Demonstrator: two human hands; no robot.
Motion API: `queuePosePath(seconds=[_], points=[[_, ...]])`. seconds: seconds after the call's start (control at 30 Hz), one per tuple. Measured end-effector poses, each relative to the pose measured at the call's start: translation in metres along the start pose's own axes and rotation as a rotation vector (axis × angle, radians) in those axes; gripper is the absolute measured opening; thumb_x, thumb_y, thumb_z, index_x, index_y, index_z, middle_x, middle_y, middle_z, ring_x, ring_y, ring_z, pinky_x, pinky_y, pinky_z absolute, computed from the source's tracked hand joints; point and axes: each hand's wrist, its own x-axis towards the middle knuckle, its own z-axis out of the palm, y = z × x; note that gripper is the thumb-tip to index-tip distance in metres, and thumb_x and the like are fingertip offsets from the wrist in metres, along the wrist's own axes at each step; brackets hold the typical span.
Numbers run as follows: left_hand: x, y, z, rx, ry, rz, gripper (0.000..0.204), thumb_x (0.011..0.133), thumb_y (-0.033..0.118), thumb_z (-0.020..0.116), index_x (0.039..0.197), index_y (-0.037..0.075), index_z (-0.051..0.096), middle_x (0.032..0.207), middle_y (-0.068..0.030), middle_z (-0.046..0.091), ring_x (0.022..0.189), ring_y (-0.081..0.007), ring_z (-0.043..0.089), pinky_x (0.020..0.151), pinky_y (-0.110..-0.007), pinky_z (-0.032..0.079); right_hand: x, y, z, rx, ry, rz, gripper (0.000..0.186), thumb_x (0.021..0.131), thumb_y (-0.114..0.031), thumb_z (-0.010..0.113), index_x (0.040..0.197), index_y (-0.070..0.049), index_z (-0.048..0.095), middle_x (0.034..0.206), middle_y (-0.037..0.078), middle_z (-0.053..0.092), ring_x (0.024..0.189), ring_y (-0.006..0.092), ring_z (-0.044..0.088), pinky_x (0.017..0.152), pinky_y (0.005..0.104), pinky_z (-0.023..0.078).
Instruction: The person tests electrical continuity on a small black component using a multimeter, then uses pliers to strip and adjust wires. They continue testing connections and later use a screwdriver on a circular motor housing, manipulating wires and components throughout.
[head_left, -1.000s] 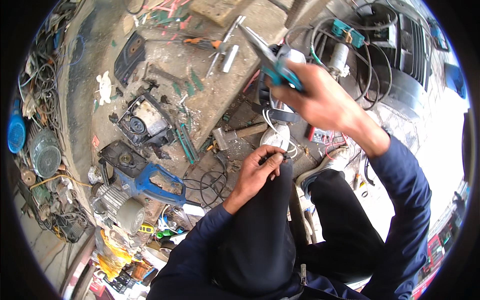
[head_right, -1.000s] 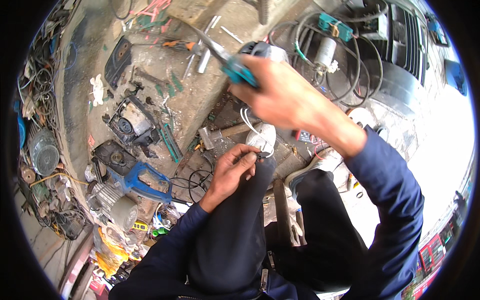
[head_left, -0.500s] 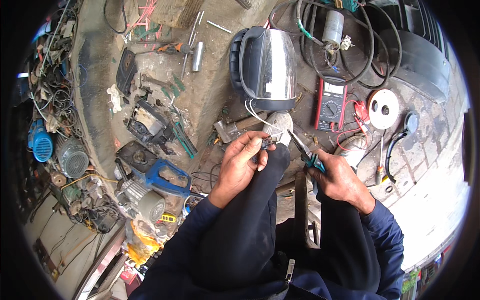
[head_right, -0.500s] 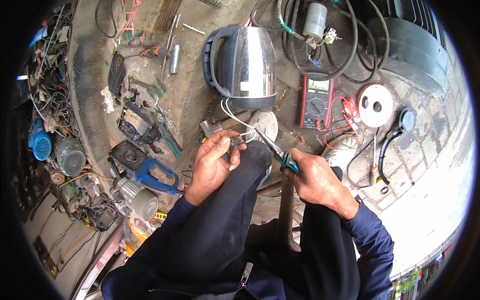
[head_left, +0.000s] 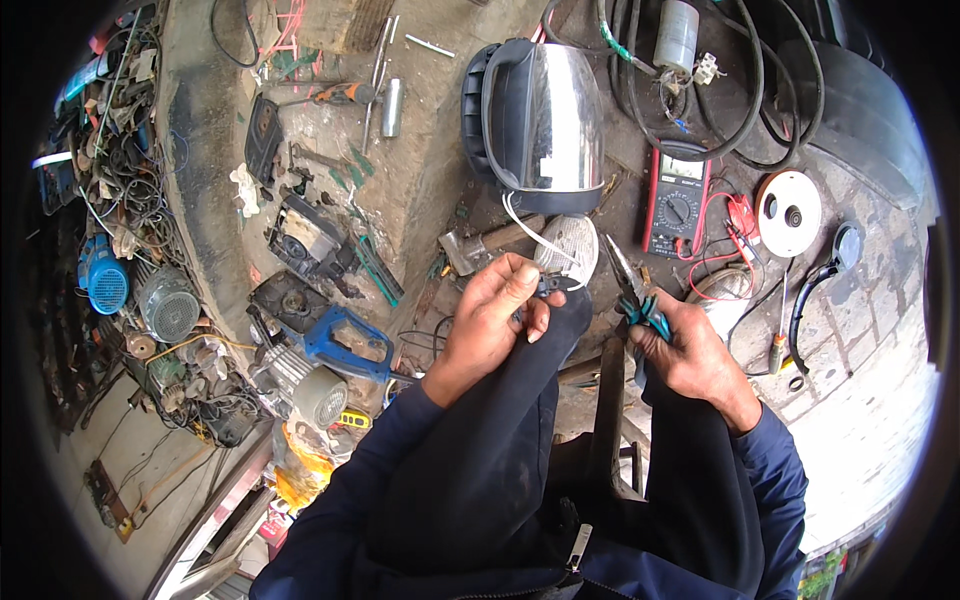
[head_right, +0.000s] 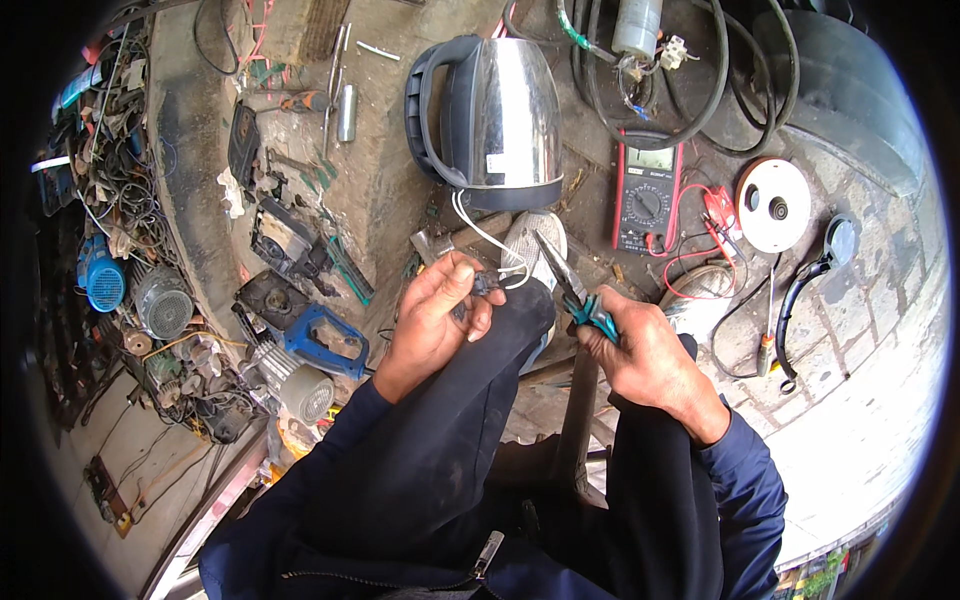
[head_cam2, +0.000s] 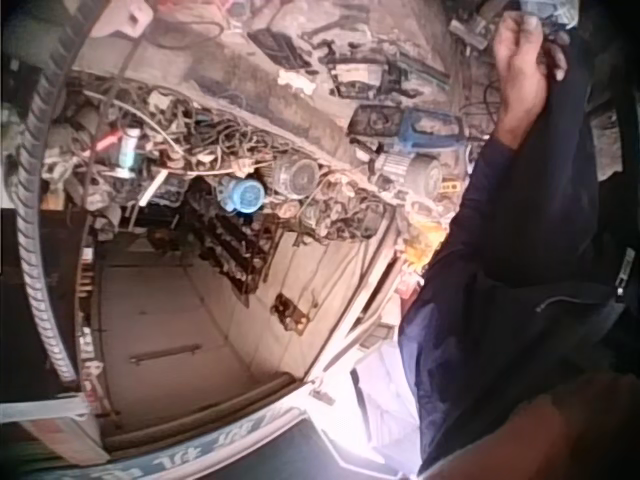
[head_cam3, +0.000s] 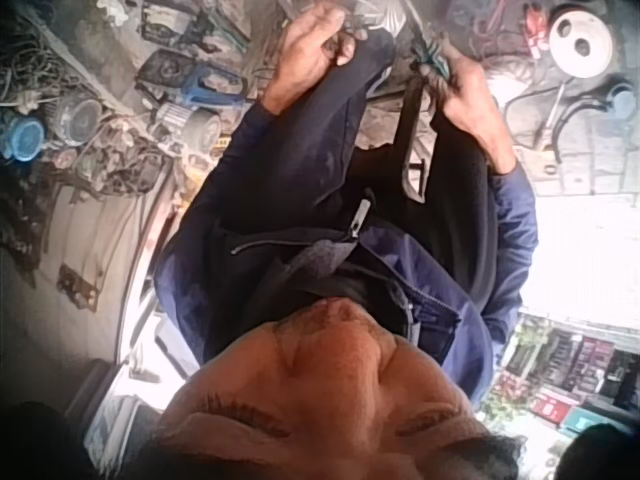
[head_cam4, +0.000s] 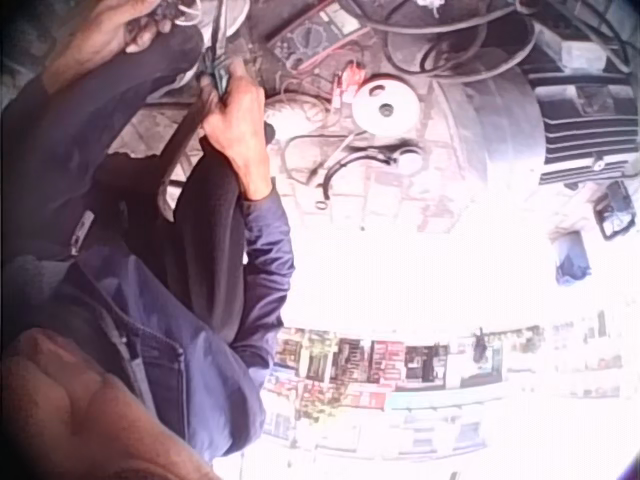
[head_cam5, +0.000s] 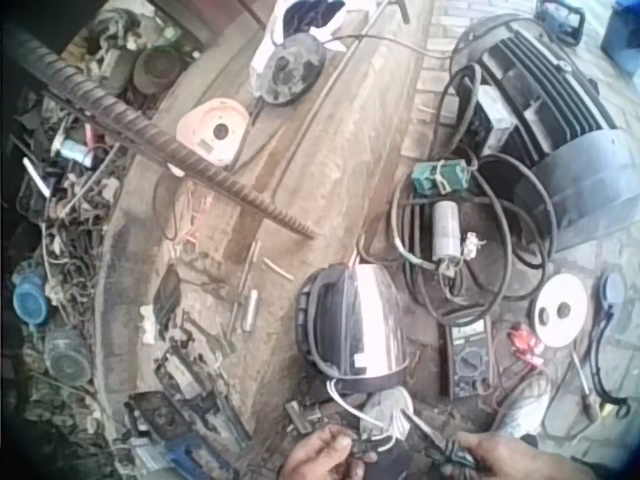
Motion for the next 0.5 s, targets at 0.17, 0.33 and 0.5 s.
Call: queuePosePath(seconds=[0.17, 0.33, 0.5], points=[[0.007, -0.004, -0.011, -0.544, -0.102, -0.150, 0.035, 0.114, 0.036, 0.056, 0.120, 0.004, 0.066, 0.103, -0.0201, 0.073, 0.072, -0.0206, 0.063, 0.061, -0.033, 0.048, 0.003, 0.000, 0.002, 0.026, 0.005, -0.061, 0.017, 0.103, -0.007, 0.068, 0.119, -0.001, 0.066, 0.081, 0.004, 0.062, 0.076, 0.0121, 0.052, 0.070, 0.0331, 0.049], [0.014, -0.013, -0.019, -0.857, -0.240, -0.287, 0.039, 0.111, 0.042, 0.061, 0.117, 0.004, 0.069, 0.104, -0.0121, 0.072, 0.075, -0.0155, 0.058, 0.065, -0.030, 0.048, 0.010, 0.001, 0.005, 0.080, 0.021, -0.080, 0.015, 0.100, -0.009, 0.070, 0.109, 0.000, 0.063, 0.080, 0.022, 0.062, 0.073, 0.0423, 0.058, 0.071, 0.0455, 0.051], [0.018, -0.014, -0.022, -0.961, -0.362, -0.301, 0.042, 0.108, 0.046, 0.064, 0.116, 0.005, 0.068, 0.102, -0.0105, 0.073, 0.071, -0.0128, 0.063, 0.061, -0.028, 0.048, 0.013, -0.002, 0.004, 0.058, 0.000, -0.083, 0.016, 0.099, -0.009, 0.071, 0.105, 0.001, 0.061, 0.084, 0.024, 0.063, 0.080, 0.0498, 0.059, 0.073, 0.0492, 0.050]])
